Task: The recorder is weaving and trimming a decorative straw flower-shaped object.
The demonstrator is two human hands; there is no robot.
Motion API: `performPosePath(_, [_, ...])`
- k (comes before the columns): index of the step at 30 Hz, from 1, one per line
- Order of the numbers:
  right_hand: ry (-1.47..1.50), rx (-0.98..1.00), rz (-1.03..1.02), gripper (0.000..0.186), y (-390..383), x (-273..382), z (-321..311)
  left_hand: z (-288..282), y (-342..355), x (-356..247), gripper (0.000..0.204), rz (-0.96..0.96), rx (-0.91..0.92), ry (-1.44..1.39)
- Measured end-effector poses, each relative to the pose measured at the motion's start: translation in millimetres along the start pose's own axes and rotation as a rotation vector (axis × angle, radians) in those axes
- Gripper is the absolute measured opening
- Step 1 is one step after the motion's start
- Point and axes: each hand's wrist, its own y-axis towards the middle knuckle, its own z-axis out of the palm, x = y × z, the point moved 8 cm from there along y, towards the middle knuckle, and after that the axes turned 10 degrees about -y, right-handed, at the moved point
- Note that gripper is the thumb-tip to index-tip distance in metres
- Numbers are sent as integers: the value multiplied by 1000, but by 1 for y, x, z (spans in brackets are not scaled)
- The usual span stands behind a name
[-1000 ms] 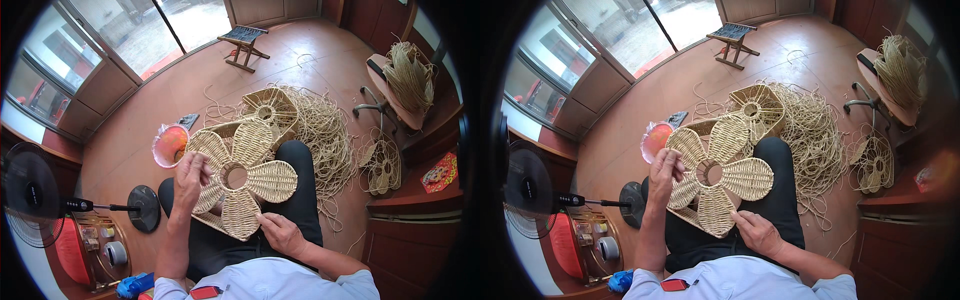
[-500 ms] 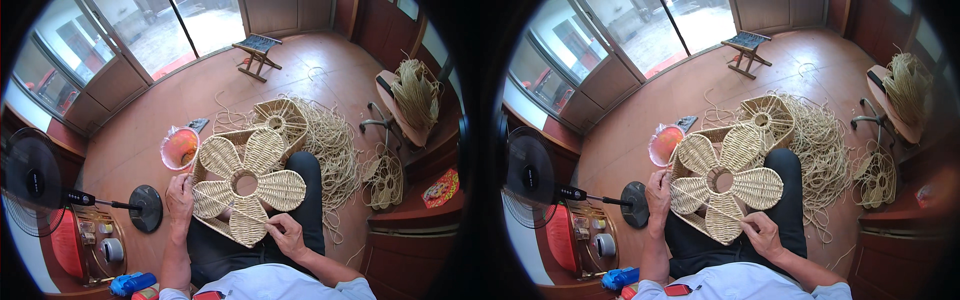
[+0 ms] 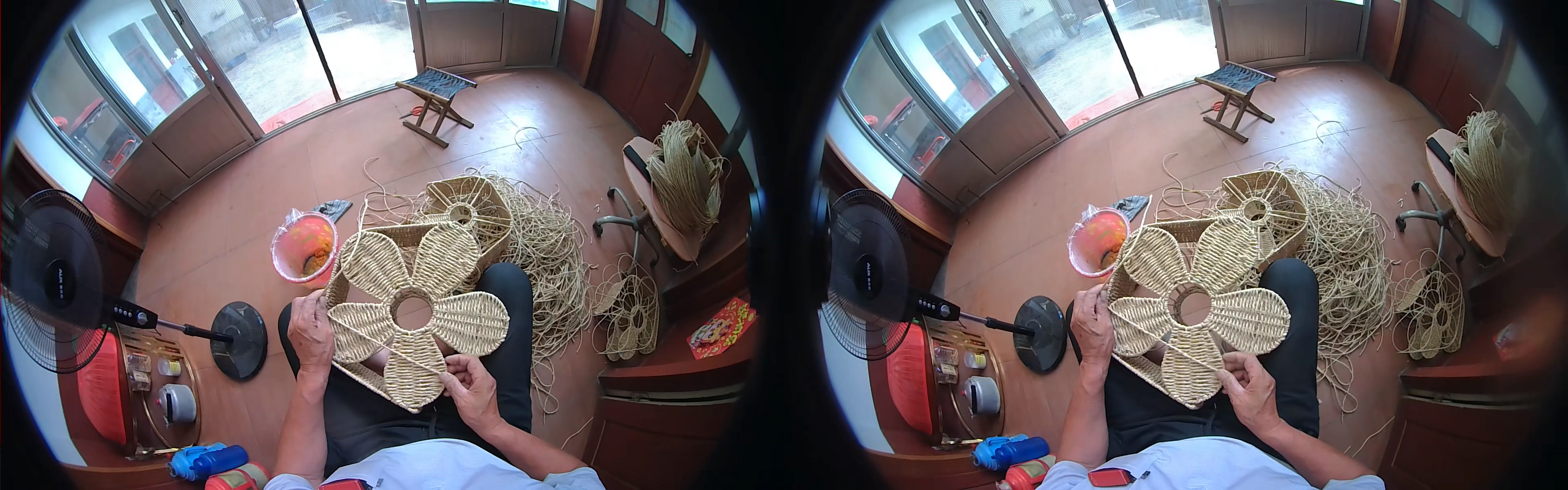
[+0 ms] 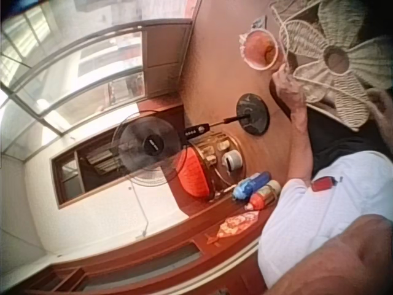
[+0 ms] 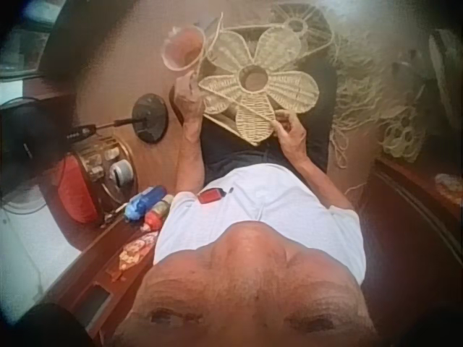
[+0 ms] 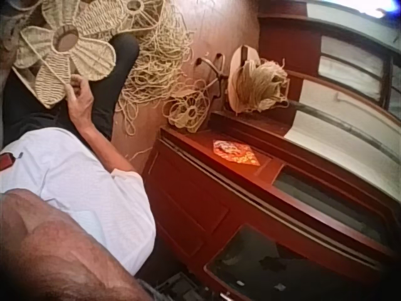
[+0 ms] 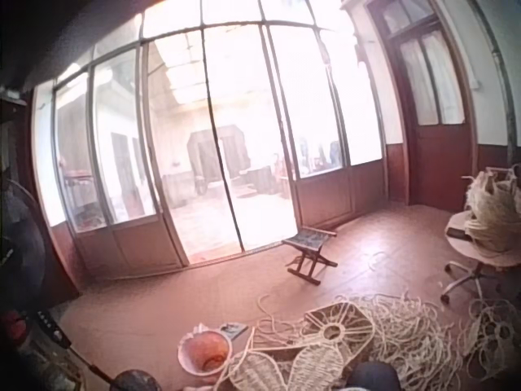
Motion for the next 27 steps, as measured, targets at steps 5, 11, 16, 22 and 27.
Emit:
performPosePath(5, [-17, 28, -13, 34, 1, -2, 0, 0, -1, 1, 15, 11, -6, 6])
performPosePath(11, [-11, 74, -4, 39, 3, -4, 1, 0, 0, 1, 15, 2, 1, 0])
performPosePath(16, [97, 91, 113, 39, 5, -14, 7, -1, 3, 2, 15, 40, -13, 56])
performPosePath(22, [137, 85, 19, 42, 3, -20, 9, -1, -2, 22, 25, -127, 15, 2])
performPosePath(27, [254, 142, 41, 51, 2, -20, 14, -5, -2, 14, 26, -86, -47, -123])
